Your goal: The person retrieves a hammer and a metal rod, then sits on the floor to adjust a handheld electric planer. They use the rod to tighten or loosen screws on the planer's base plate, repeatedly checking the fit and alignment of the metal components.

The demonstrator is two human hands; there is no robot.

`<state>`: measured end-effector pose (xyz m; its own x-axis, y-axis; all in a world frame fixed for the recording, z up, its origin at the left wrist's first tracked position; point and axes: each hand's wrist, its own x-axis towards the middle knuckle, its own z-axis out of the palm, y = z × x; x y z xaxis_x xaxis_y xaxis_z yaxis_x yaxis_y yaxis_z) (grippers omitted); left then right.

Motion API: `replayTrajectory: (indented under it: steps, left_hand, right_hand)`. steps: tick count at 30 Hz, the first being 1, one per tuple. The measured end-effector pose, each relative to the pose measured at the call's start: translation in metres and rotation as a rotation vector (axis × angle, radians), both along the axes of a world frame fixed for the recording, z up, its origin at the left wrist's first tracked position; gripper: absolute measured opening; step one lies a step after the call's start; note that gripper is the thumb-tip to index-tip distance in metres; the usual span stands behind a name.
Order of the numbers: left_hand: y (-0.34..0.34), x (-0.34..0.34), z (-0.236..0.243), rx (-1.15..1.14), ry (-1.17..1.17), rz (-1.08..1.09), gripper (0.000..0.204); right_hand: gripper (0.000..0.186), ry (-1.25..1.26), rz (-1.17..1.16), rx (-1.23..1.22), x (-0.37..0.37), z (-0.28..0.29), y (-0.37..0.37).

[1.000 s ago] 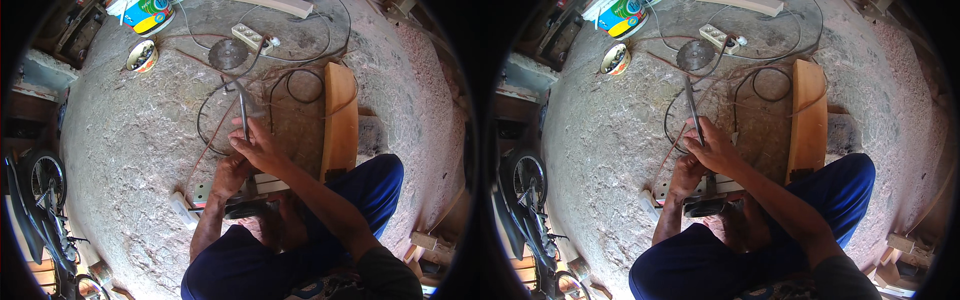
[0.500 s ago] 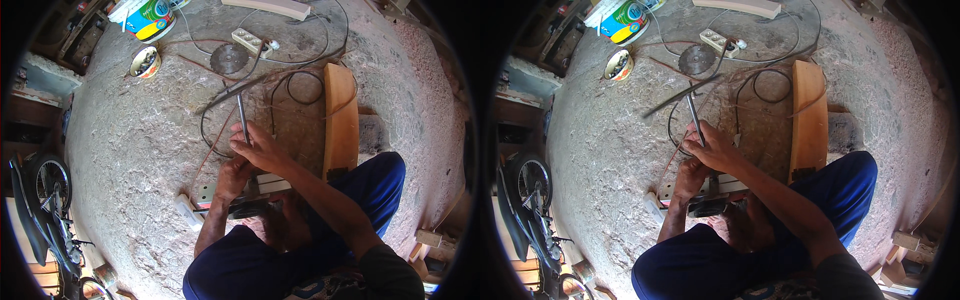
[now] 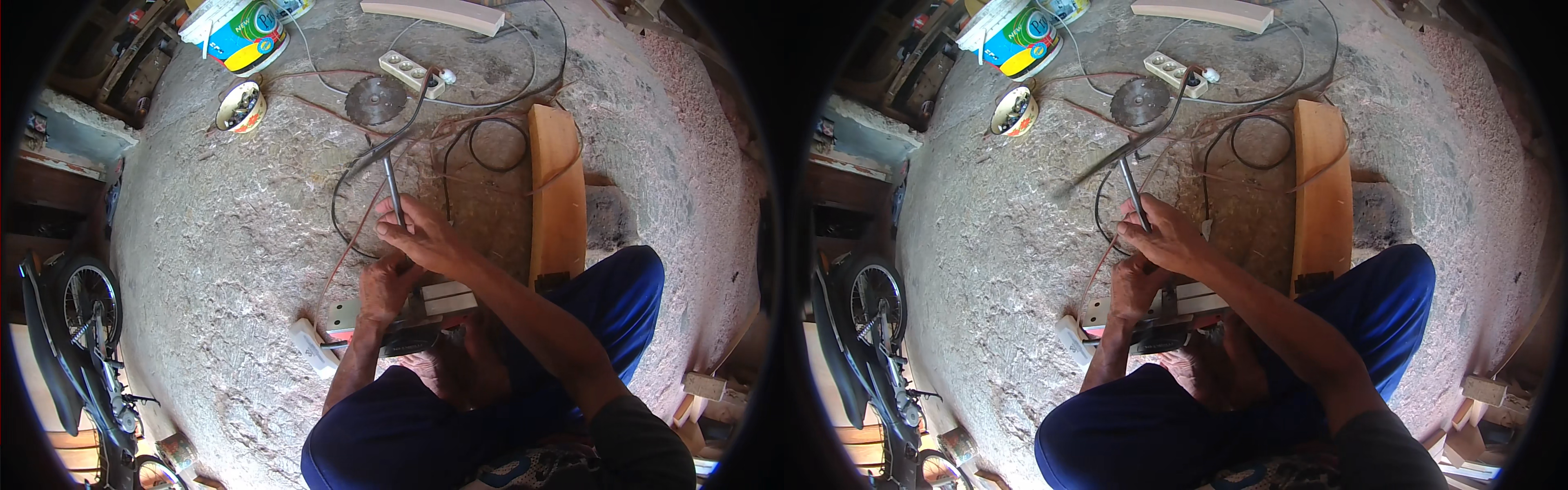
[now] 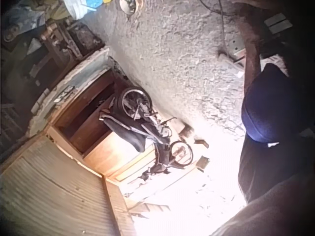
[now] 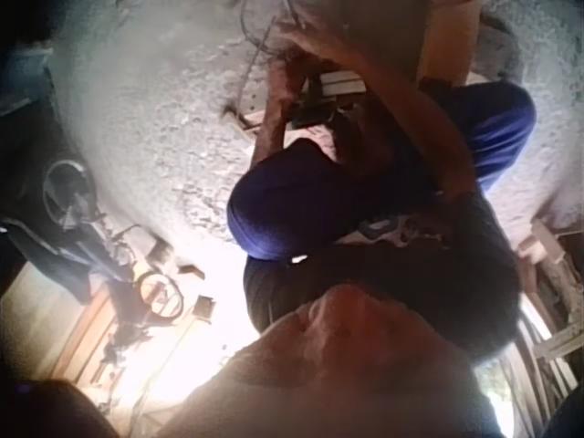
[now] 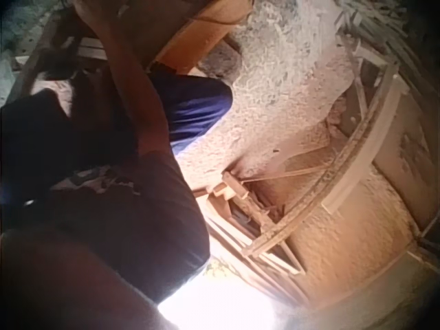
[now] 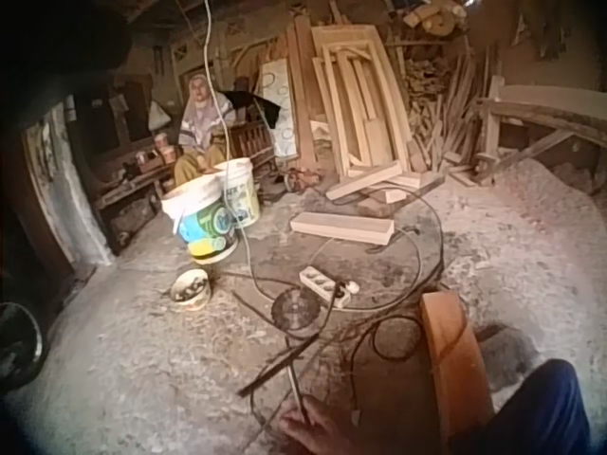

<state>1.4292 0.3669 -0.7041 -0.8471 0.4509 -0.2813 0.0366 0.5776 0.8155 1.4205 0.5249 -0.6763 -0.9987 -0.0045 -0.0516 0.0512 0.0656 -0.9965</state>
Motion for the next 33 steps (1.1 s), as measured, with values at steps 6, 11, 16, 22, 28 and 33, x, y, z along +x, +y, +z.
replayTrajectory:
  steps: [6,11,16,22,28,33]
  left_hand:
    - [0.001,0.009,-0.009,0.326,-0.041,0.031,0.023]
    - [-0.006,0.004,-0.017,0.142,-0.01,0.013,0.027]
    - [-0.001,0.006,0.0,0.038,0.088,-0.004,0.023]
    - [-0.014,0.002,-0.017,0.04,-0.008,-0.039,0.03]
    - [-0.018,-0.003,-0.008,0.016,-0.092,-0.368,0.024]
    - [-0.026,-0.001,-0.029,0.011,0.068,-0.315,0.028]
  right_hand:
    - [0.043,0.07,-0.032,0.029,0.001,-0.004,0.0]
    - [0.038,0.052,-0.023,0.009,-0.001,-0.003,-0.002]
    - [0.032,0.038,0.049,-0.095,-0.002,0.008,-0.005]
    - [0.032,0.056,0.06,-0.245,-0.009,0.016,-0.008]
    - [0.037,0.134,0.045,-0.455,-0.013,0.025,-0.013]
    - [0.045,0.163,0.078,-0.469,-0.012,0.063,-0.017]
